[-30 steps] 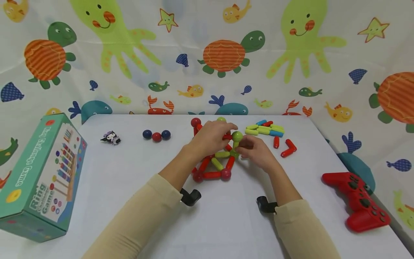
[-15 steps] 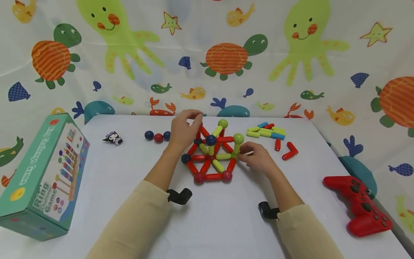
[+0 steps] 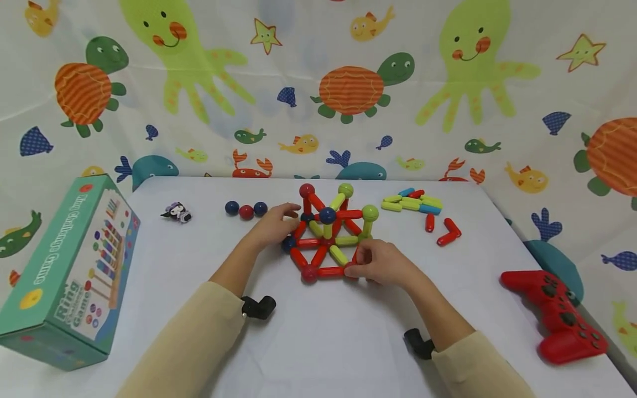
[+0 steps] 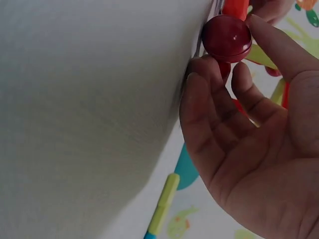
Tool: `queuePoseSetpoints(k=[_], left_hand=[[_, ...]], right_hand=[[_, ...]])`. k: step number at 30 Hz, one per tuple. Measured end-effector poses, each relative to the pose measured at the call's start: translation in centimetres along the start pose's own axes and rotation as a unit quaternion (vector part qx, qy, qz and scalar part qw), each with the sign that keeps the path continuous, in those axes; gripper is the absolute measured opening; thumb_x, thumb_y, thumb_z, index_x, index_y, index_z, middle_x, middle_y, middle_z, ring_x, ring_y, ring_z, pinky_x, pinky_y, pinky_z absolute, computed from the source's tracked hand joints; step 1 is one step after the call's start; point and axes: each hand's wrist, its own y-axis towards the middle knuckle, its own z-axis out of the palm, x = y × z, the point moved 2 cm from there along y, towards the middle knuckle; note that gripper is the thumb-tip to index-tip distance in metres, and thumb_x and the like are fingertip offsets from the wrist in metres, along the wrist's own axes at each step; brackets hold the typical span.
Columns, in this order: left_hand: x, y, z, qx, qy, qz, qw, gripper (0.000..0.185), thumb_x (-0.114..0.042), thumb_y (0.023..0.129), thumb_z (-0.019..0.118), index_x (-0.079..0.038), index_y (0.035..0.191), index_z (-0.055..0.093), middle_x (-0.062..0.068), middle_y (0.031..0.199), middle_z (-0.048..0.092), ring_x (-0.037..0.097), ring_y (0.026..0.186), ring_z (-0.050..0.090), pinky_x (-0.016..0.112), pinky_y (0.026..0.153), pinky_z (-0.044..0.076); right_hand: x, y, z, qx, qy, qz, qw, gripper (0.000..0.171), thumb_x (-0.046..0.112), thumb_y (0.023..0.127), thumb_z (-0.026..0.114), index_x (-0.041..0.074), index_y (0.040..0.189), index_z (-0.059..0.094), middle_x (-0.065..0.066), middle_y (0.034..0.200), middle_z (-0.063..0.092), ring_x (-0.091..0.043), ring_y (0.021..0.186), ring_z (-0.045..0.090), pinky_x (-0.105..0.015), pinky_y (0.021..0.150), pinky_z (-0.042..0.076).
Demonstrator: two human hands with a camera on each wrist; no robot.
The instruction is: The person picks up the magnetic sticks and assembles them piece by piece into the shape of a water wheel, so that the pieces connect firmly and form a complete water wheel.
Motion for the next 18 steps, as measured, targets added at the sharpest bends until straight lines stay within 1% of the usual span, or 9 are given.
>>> queuePoseSetpoints(k=[2, 4, 5, 11, 15, 18], left_hand=[[0.0, 0.4, 0.2, 0.007, 0.001, 0.017, 0.9998, 0.053, -0.014, 0.101, 0.056, -0.01, 0.154, 0.048, 0.014, 0.153, 0.053, 0.034, 0.144, 0.046, 0.054, 0.121, 0.037], [0.0, 0.6, 0.3, 0.011, 0.001, 0.022, 0.9997, 0.054, -0.012, 0.101, 0.055, -0.009, 0.154, 0.047, 0.013, 0.156, 0.051, 0.034, 0.15, 0.041, 0.055, 0.124, 0.031], [0.0, 0.7, 0.3, 0.011, 0.0, 0.021, 0.9997, 0.053, -0.012, 0.101, 0.055, -0.009, 0.154, 0.048, 0.013, 0.157, 0.051, 0.033, 0.15, 0.04, 0.055, 0.124, 0.03], [0.2, 0.5, 0.1, 0.004, -0.003, 0.007, 1.0, 0.049, -0.014, 0.102, 0.056, -0.008, 0.151, 0.052, 0.012, 0.154, 0.054, 0.033, 0.147, 0.044, 0.054, 0.122, 0.034], [0.5, 0.0, -0.1, -0.004, -0.008, -0.004, 1.0, 0.049, -0.017, 0.102, 0.06, -0.009, 0.15, 0.053, 0.012, 0.152, 0.056, 0.033, 0.145, 0.046, 0.054, 0.12, 0.039], [0.7, -0.5, -0.2, -0.012, -0.002, 0.002, 0.9999, 0.048, -0.019, 0.101, 0.063, -0.008, 0.148, 0.055, 0.013, 0.148, 0.058, 0.033, 0.141, 0.05, 0.053, 0.116, 0.043]], right_hand=[[0.1, 0.0, 0.2, -0.007, -0.013, -0.007, 1.0, 0.035, 0.037, 0.087, 0.083, 0.011, 0.093, 0.059, -0.005, 0.089, 0.061, -0.02, 0.075, 0.059, -0.03, 0.065, 0.051], [0.1, 0.0, 0.2, -0.012, -0.015, -0.012, 1.0, 0.035, 0.035, 0.087, 0.083, 0.011, 0.094, 0.06, -0.005, 0.089, 0.061, -0.02, 0.077, 0.058, -0.03, 0.065, 0.051], [0.1, 0.0, 0.3, -0.013, -0.015, -0.016, 1.0, 0.034, 0.035, 0.087, 0.083, 0.011, 0.094, 0.06, -0.005, 0.089, 0.061, -0.02, 0.079, 0.059, -0.03, 0.066, 0.051], [-0.5, 0.1, 0.0, -0.022, -0.007, -0.032, 0.999, 0.034, 0.034, 0.087, 0.084, 0.011, 0.099, 0.062, -0.005, 0.092, 0.063, -0.021, 0.086, 0.059, -0.031, 0.07, 0.053], [-1.3, 0.3, -0.1, -0.019, 0.028, -0.037, 0.999, 0.034, 0.031, 0.088, 0.083, 0.01, 0.103, 0.061, -0.007, 0.098, 0.064, -0.022, 0.087, 0.062, -0.031, 0.071, 0.058], [-2.0, 0.4, -0.4, -0.018, 0.048, -0.034, 0.998, 0.031, 0.028, 0.09, 0.081, 0.01, 0.108, 0.062, -0.009, 0.104, 0.065, -0.022, 0.091, 0.065, -0.031, 0.073, 0.06]])
